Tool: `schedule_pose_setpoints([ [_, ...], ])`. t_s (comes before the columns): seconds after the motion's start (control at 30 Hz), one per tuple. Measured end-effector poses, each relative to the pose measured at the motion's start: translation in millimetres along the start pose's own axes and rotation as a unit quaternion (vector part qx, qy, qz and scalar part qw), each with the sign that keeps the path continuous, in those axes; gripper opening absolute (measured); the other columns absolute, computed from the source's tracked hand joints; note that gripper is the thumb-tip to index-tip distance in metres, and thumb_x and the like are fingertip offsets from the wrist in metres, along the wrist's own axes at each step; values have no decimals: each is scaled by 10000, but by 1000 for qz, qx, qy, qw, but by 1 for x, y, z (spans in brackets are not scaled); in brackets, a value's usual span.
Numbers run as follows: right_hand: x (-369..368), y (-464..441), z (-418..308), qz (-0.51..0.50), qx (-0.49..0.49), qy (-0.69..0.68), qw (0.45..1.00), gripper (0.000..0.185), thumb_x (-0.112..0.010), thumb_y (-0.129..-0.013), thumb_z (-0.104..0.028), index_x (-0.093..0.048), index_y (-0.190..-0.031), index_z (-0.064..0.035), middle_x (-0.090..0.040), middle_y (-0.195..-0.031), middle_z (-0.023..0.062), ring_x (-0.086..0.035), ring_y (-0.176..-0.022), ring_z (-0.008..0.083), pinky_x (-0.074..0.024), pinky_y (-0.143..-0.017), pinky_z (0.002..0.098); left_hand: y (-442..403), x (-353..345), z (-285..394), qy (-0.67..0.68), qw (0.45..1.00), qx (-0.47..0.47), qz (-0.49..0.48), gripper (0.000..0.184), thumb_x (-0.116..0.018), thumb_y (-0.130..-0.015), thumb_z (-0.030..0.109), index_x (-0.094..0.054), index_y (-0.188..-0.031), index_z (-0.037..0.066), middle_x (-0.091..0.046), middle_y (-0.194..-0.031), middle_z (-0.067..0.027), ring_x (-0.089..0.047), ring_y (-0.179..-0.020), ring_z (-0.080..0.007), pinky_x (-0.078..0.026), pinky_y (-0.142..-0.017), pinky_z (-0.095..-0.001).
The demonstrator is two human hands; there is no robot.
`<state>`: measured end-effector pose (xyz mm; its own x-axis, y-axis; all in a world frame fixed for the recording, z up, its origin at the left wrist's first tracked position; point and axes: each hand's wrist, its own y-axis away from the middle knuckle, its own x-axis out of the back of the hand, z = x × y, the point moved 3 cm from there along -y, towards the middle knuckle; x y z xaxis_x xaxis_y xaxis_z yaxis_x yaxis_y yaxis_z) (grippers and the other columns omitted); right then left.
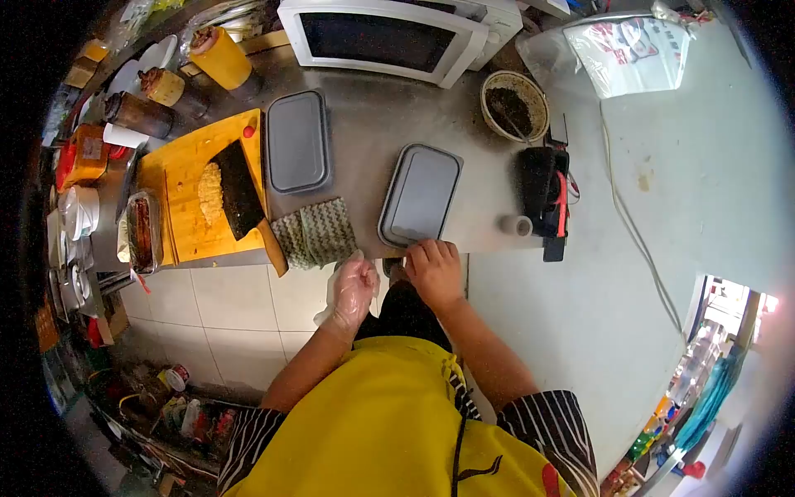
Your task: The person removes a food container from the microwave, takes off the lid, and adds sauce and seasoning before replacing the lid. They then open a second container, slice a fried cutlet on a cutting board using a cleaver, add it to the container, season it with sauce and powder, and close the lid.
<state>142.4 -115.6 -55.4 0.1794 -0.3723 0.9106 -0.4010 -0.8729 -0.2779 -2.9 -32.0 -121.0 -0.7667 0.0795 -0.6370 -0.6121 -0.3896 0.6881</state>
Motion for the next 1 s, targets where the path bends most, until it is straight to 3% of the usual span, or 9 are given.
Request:
schedule_pose_setpoints([
  [0.07,45,29,-16,23,-69,-16,997,173,-743,-733,-36,-644,-861,-95,-636,-897,62,-615,-847,266,-485,-748,401,42,34,1,-241,970,-36,10,315,-557,-961,267,-434,-715,113,-426,-655,1,-431,-603,-145,-347,-567,-298],
  [0.13,82,43,-5,18,-103,-39,994,183,-744,-745,-11,-660,-883,-96,-643,-899,61,-617,-856,274,-490,-748,410,56,42,12,-312,949,-45,25,327,-562,-959,266,-436,-699,112,-433,-654,6,-434,-601,-136,-349,-563,-296],
  [0.4,15,24,9,-45,-21,21,999,124,-727,-809,-166,-661,-891,-101,-625,-852,61,-631,-843,270,-489,-760,403,33,62,23,-349,934,-66,-49,281,-553,-967,222,-533,-736,61,-508,-649,-5,-497,-577,-120,-387,-532,-275],
  [0.5,-20,20,10,-71,-26,79,994,128,-715,-817,-167,-611,-848,-99,-590,-811,58,-625,-814,258,-482,-731,406,35,39,18,-322,946,3,-33,279,-564,-973,223,-558,-766,35,-532,-670,-1,-529,-607,-124,-404,-556,-275],
  [0.53,-24,18,11,-51,-10,99,994,150,-702,-829,-167,-568,-808,-103,-571,-783,55,-619,-770,249,-477,-701,401,29,39,22,-574,784,-186,-145,266,-605,-965,247,-584,-811,32,-554,-699,14,-527,-632,-108,-408,-584,-263],
  [0.67,-26,19,10,-41,-2,110,993,148,-702,-806,-157,-566,-799,-101,-572,-765,52,-617,-719,250,-479,-663,395,13,44,-11,-339,939,5,-51,256,-630,-960,293,-623,-870,54,-572,-739,31,-508,-665,-65,-412,-621,-246],
  [0.83,-22,17,17,-28,8,71,997,148,-709,-768,-140,-567,-780,-101,-574,-733,47,-615,-671,244,-481,-634,383,-14,20,-23,-302,952,-48,-18,305,-647,-946,332,-644,-910,30,-635,-798,-2,-561,-692,-108,-446,-652,-264],
  [0.97,-15,14,14,-27,22,56,998,139,-717,-756,-109,-579,-772,-99,-589,-731,45,-618,-666,239,-491,-644,374,-34,6,-21,-441,874,-204,-11,321,-655,-917,313,-652,-939,-7,-665,-808,-49,-579,-696,-158,-466,-677,-303],
  [1.0,-14,12,13,-33,25,58,997,130,-720,-754,-92,-593,-780,-97,-599,-739,44,-619,-668,242,-496,-647,371,-30,-6,-14,-414,898,-144,22,312,-648,-916,303,-652,-940,-8,-661,-800,-49,-577,-699,-155,-464,-677,-302],
])
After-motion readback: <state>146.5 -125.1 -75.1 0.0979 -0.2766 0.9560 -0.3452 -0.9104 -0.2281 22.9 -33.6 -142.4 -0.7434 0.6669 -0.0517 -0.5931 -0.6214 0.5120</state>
